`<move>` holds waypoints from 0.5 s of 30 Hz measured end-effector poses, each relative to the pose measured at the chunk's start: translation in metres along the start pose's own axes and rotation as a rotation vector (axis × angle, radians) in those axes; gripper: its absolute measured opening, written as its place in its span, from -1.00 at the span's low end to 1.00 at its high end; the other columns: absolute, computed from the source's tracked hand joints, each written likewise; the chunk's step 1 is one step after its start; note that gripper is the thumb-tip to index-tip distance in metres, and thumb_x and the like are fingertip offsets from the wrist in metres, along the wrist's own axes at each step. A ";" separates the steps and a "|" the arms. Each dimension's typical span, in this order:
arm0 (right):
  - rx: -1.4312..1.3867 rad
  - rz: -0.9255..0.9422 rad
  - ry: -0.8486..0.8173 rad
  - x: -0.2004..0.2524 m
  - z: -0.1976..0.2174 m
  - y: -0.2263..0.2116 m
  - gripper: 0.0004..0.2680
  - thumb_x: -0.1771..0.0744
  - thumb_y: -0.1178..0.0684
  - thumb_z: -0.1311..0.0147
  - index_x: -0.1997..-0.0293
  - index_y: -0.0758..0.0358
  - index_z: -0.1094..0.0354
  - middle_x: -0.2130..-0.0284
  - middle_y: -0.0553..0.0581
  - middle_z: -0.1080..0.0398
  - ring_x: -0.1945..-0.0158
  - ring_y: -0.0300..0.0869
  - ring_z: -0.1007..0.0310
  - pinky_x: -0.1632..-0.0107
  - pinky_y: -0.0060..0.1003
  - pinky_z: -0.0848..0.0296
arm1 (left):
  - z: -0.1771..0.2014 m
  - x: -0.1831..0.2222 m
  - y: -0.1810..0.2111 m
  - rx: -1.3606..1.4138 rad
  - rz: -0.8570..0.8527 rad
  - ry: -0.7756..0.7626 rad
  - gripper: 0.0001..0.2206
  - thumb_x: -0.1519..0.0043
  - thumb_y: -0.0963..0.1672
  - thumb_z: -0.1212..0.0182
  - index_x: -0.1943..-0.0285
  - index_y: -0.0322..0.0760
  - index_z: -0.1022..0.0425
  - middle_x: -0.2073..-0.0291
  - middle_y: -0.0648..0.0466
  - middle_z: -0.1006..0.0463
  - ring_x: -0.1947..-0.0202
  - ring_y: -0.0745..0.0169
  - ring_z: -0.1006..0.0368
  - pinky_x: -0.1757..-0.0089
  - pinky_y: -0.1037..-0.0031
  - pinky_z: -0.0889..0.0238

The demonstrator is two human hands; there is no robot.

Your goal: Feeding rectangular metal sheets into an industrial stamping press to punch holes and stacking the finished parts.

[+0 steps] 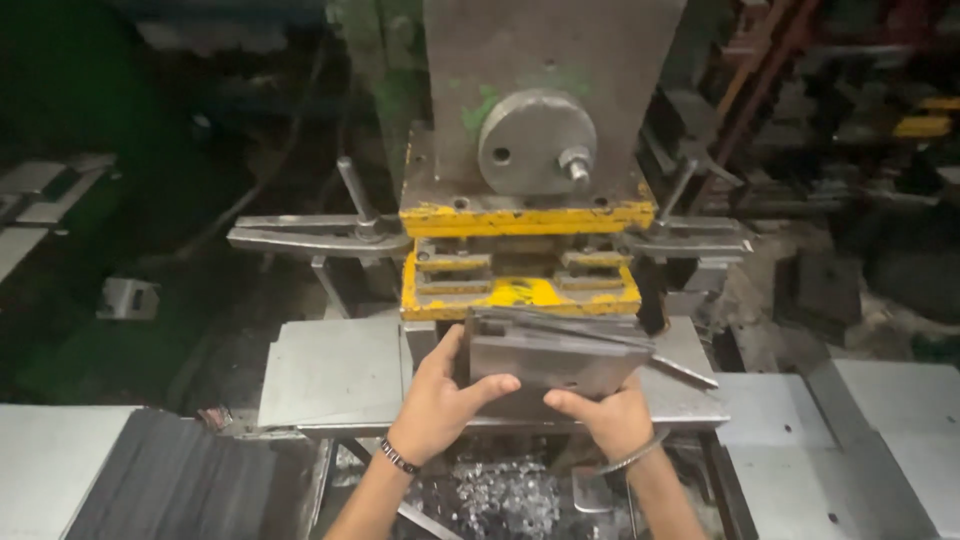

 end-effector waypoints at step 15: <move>-0.122 -0.023 -0.141 -0.033 -0.008 0.056 -0.60 -0.13 0.25 -0.41 -0.03 0.33 -0.43 0.17 0.10 -0.57 0.09 -0.15 -0.55 0.01 -0.21 -0.55 | 0.006 -0.018 -0.107 0.023 0.076 -0.006 0.06 -0.02 -0.05 -0.54 -0.55 -0.40 0.28 -0.42 -0.10 -0.19 -0.43 0.10 -0.11 -0.31 0.31 -0.03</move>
Point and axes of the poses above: each hand's wrist, its own x-axis away from the middle knuckle, its own z-axis out of the back of the hand, y = z × x, the point moved 4 cm from there along -x, towards the middle knuckle
